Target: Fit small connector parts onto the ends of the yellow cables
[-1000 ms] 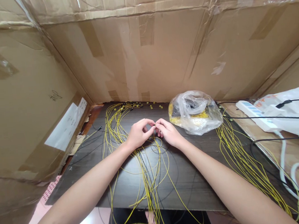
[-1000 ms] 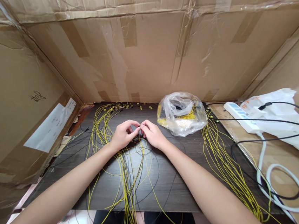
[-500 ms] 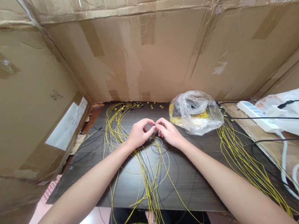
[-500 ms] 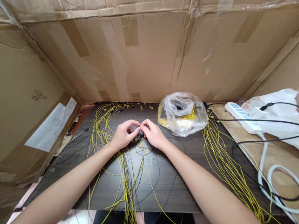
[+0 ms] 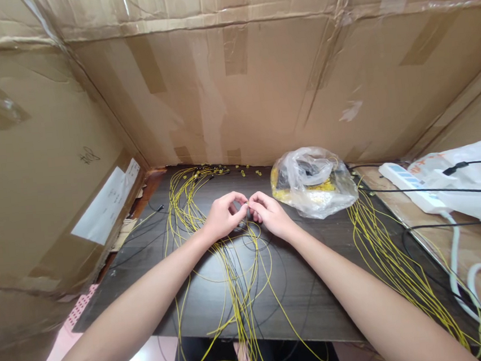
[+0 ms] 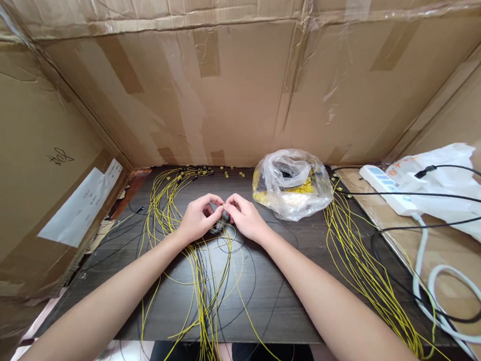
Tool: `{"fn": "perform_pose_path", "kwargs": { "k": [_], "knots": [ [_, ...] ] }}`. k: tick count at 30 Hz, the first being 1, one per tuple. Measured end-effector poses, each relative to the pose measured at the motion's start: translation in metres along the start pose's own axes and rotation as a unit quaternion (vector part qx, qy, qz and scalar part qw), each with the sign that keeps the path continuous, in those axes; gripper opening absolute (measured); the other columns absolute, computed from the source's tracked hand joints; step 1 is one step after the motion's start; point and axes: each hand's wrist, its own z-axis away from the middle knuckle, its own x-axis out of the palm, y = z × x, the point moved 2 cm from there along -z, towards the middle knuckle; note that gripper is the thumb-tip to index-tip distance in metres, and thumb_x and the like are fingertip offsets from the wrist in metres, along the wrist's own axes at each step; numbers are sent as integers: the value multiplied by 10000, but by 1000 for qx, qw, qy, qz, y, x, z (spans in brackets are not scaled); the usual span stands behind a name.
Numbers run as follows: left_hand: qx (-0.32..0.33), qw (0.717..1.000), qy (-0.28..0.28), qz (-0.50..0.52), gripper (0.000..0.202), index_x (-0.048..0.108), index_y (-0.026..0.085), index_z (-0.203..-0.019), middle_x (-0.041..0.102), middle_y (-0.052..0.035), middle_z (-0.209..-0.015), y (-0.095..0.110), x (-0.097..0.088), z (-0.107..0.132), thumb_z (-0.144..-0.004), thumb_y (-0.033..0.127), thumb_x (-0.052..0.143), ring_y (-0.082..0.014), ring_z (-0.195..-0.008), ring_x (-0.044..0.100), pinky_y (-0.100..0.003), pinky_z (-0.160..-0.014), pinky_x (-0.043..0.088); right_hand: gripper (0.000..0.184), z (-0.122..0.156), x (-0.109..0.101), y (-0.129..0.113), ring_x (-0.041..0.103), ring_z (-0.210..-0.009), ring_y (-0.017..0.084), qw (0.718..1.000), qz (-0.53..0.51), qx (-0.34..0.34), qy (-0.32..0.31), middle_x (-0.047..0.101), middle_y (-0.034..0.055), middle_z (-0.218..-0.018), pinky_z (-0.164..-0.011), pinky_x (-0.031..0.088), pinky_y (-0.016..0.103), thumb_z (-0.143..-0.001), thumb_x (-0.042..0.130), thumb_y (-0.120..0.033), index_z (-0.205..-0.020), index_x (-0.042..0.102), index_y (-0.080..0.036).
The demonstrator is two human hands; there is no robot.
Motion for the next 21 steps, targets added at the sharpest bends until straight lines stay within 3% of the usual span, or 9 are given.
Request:
{"fn": "perform_pose_path", "kwargs": {
  "k": [4, 10, 17, 21],
  "knots": [
    [25, 1000, 2, -4, 123, 717, 186, -979, 735, -9, -856, -1, -2, 0, -931, 289, 668, -94, -554, 566, -226, -594, 492, 297, 0, -1, -1, 524, -605, 138, 1000, 9, 4, -3, 576, -29, -714, -619, 436, 291, -905, 550, -516, -817, 532, -233],
    [71, 996, 10, -46, 113, 716, 181, -987, 730, -18, -889, 2, -6, 1, -927, 260, 663, -82, -542, 552, -234, -608, 480, 444, 1, 0, -5, 509, -613, 148, 999, 25, -9, -25, 555, -9, -665, -628, 426, 302, -964, 471, -589, -713, 520, -227],
    [-8, 1000, -4, 8, 136, 701, 172, -950, 740, -7, -824, 1, -3, 0, -907, 290, 648, -91, -528, 581, -217, -558, 468, 309, 0, 1, 0, 511, -594, 132, 1000, -10, 5, -2, 580, -32, -723, -607, 431, 288, -877, 576, -536, -855, 544, -229],
    [-1, 1000, -4, 15, 167, 721, 179, -966, 750, -10, -846, 0, -2, -1, -915, 326, 660, -96, -551, 589, -221, -572, 475, 306, 0, 0, 0, 524, -601, 138, 1000, 7, -1, -6, 580, -25, -712, -613, 435, 291, -902, 553, -523, -818, 538, -229]
  ]
}}
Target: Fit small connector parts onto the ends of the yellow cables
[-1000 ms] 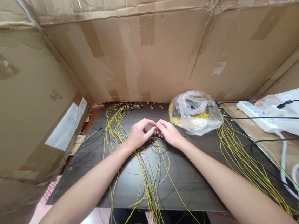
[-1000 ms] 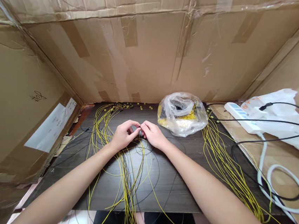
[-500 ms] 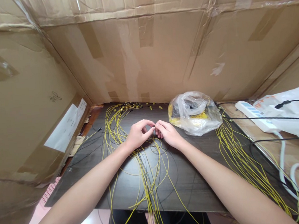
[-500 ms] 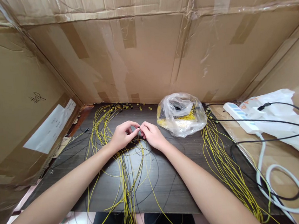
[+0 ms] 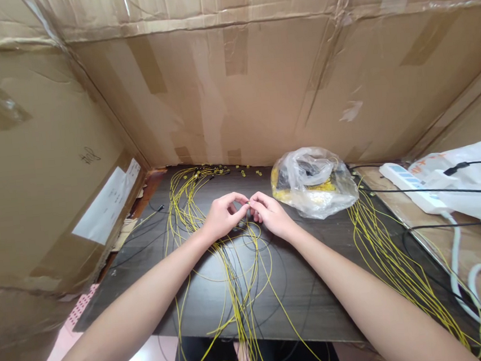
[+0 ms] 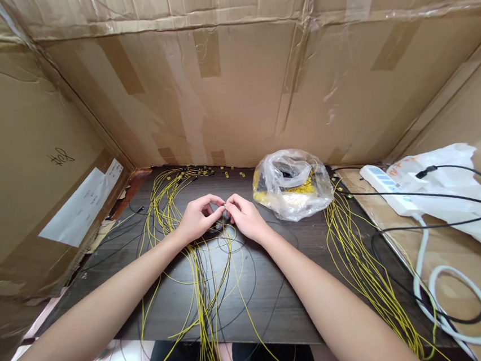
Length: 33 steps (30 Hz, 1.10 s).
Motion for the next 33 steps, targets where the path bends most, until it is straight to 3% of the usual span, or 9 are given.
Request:
{"fn": "perform_pose_path", "kwargs": {
  "k": [6, 16, 26, 33],
  "knots": [
    [31, 999, 5, -30, 115, 691, 173, -940, 734, -9, -822, 2, 0, 1, -906, 275, 652, -95, -543, 577, -233, -592, 476, 424, 0, 0, -4, 517, -599, 147, 999, 37, -11, -12, 559, -10, -667, -626, 436, 305, -963, 475, -575, -736, 530, -222],
    [20, 999, 6, -38, 114, 709, 177, -942, 732, -7, -809, 1, 0, 2, -899, 272, 663, -102, -545, 578, -237, -576, 467, 261, 0, 0, 1, 528, -603, 137, 1000, 5, 3, 6, 584, -29, -737, -607, 438, 289, -879, 564, -491, -862, 534, -232],
    [67, 995, 10, -69, 92, 669, 178, -942, 689, -11, -829, 5, 1, 4, -909, 257, 637, -98, -548, 565, -245, -590, 465, 434, 0, 0, -2, 524, -613, 150, 998, 53, -16, -11, 557, -8, -682, -636, 442, 307, -976, 440, -574, -725, 513, -227],
    [27, 998, 14, -63, 102, 679, 179, -929, 705, -12, -800, 2, 0, 3, -907, 270, 639, -113, -561, 581, -250, -594, 476, 255, 2, 2, -1, 535, -605, 137, 1000, 12, -1, 2, 599, -30, -764, -615, 444, 289, -903, 549, -491, -889, 524, -238]
  ]
}}
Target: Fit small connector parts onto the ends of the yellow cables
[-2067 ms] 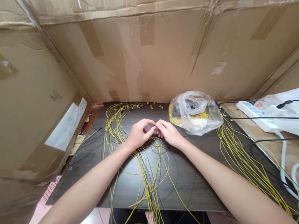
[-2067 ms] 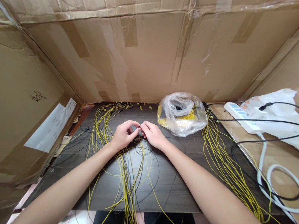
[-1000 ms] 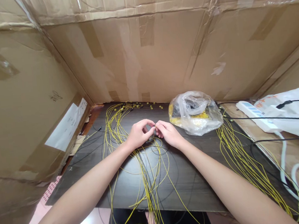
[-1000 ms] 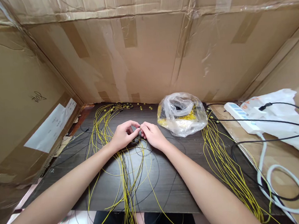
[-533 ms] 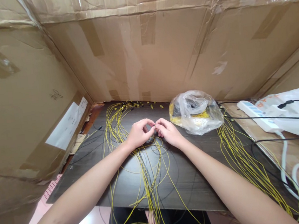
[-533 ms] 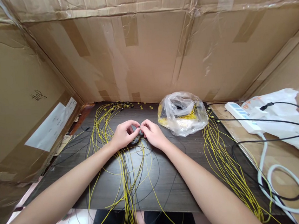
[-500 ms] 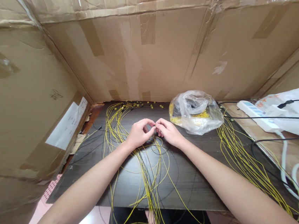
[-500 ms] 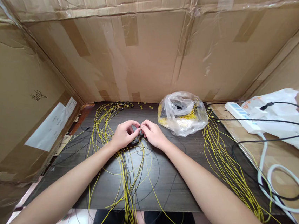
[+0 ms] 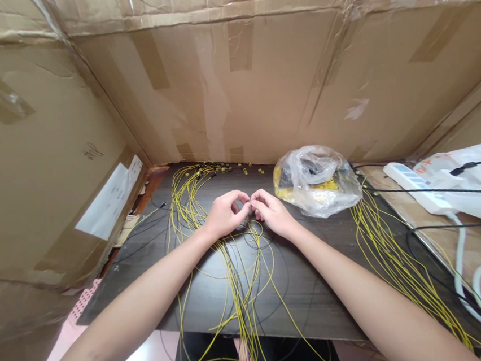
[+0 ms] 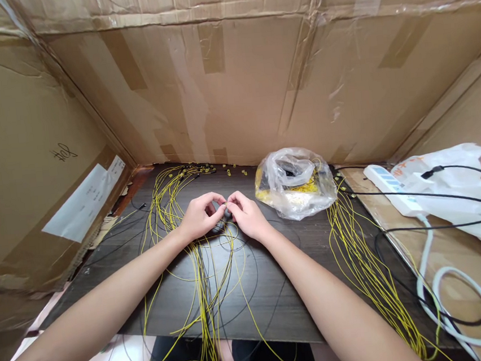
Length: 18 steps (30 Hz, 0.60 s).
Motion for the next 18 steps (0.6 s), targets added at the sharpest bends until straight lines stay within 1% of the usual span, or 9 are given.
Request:
{"fn": "perform_pose_path", "kwargs": {
  "k": [4, 8, 11, 13, 18],
  "knots": [
    [2, 1000, -10, 7, 124, 695, 178, -955, 719, -15, -828, -1, 0, -1, -914, 285, 648, -109, -563, 579, -247, -599, 485, 241, 0, -1, 1, 540, -614, 142, 1000, 21, 1, 1, 593, -30, -741, -627, 442, 290, -917, 526, -473, -872, 518, -236],
    [21, 1000, -17, 8, 116, 687, 177, -965, 712, -19, -852, 0, 0, -1, -911, 272, 647, -104, -565, 572, -242, -593, 480, 377, -1, -2, 0, 534, -620, 151, 999, 49, -7, -7, 577, -13, -697, -642, 441, 301, -978, 449, -544, -786, 528, -229],
    [31, 999, -14, 3, 107, 674, 177, -956, 706, -22, -852, 1, 1, 0, -920, 268, 631, -104, -563, 569, -247, -598, 481, 442, -1, -1, -1, 530, -617, 149, 999, 48, -13, -11, 574, -6, -695, -641, 444, 301, -989, 437, -589, -750, 524, -228],
    [22, 1000, -11, 6, 107, 673, 179, -956, 710, -23, -847, 0, 1, 0, -924, 269, 627, -108, -566, 575, -246, -595, 485, 421, -1, -1, -1, 532, -619, 149, 999, 40, -10, -5, 578, -7, -697, -633, 444, 296, -984, 455, -578, -764, 532, -227],
    [-15, 1000, -10, 23, 126, 700, 177, -969, 731, -17, -838, -2, 1, -2, -932, 283, 642, -105, -556, 587, -236, -590, 498, 248, 1, 0, -1, 535, -612, 138, 1000, -2, 4, 4, 597, -32, -761, -607, 441, 279, -905, 578, -482, -890, 526, -239]
  ]
}}
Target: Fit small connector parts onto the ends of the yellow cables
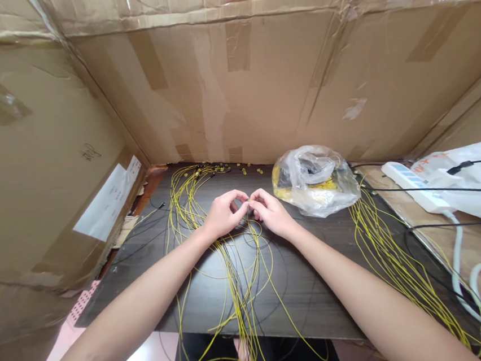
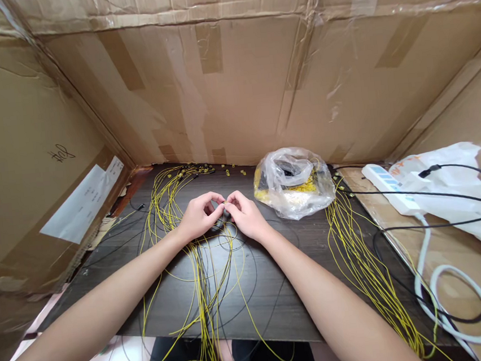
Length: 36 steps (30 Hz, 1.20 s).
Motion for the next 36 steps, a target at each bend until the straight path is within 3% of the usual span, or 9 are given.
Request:
{"fn": "perform_pose_path", "kwargs": {
  "k": [3, 9, 23, 31, 36],
  "knots": [
    [8, 1000, 1, 3, 138, 708, 176, -981, 740, -20, -869, 0, -1, 0, -937, 295, 655, -101, -563, 591, -233, -599, 506, 234, 0, -1, 1, 538, -614, 142, 1000, 13, 5, 3, 585, -33, -734, -617, 434, 283, -913, 556, -459, -853, 515, -236],
    [45, 999, 4, -22, 92, 687, 174, -963, 716, -13, -846, 2, -2, 2, -919, 247, 656, -93, -549, 567, -237, -608, 491, 427, -2, -2, 1, 522, -619, 153, 999, 48, -15, -14, 570, 1, -672, -643, 426, 302, -1005, 410, -501, -711, 536, -218],
    [12, 1000, 7, 0, 146, 729, 188, -978, 760, -18, -873, -2, -1, 1, -936, 316, 673, -101, -563, 590, -236, -605, 507, 268, -2, -3, 5, 539, -613, 149, 1000, 18, -4, -9, 564, -37, -667, -619, 431, 285, -935, 536, -490, -870, 551, -231],
    [15, 1000, 4, -8, 107, 739, 186, -959, 752, -17, -869, -3, -1, 1, -919, 277, 699, -102, -578, 589, -233, -607, 494, 250, -4, -4, 4, 541, -601, 138, 1000, -25, 10, -11, 593, -28, -697, -594, 430, 281, -856, 595, -471, -858, 553, -224],
    [12, 1000, 0, -12, 109, 740, 190, -959, 755, -12, -855, -3, -1, 0, -920, 281, 696, -107, -581, 596, -237, -615, 500, 280, -3, -5, 2, 544, -603, 134, 1000, -17, 11, -10, 617, -11, -729, -589, 441, 277, -882, 590, -492, -828, 568, -218]
  ]
}}
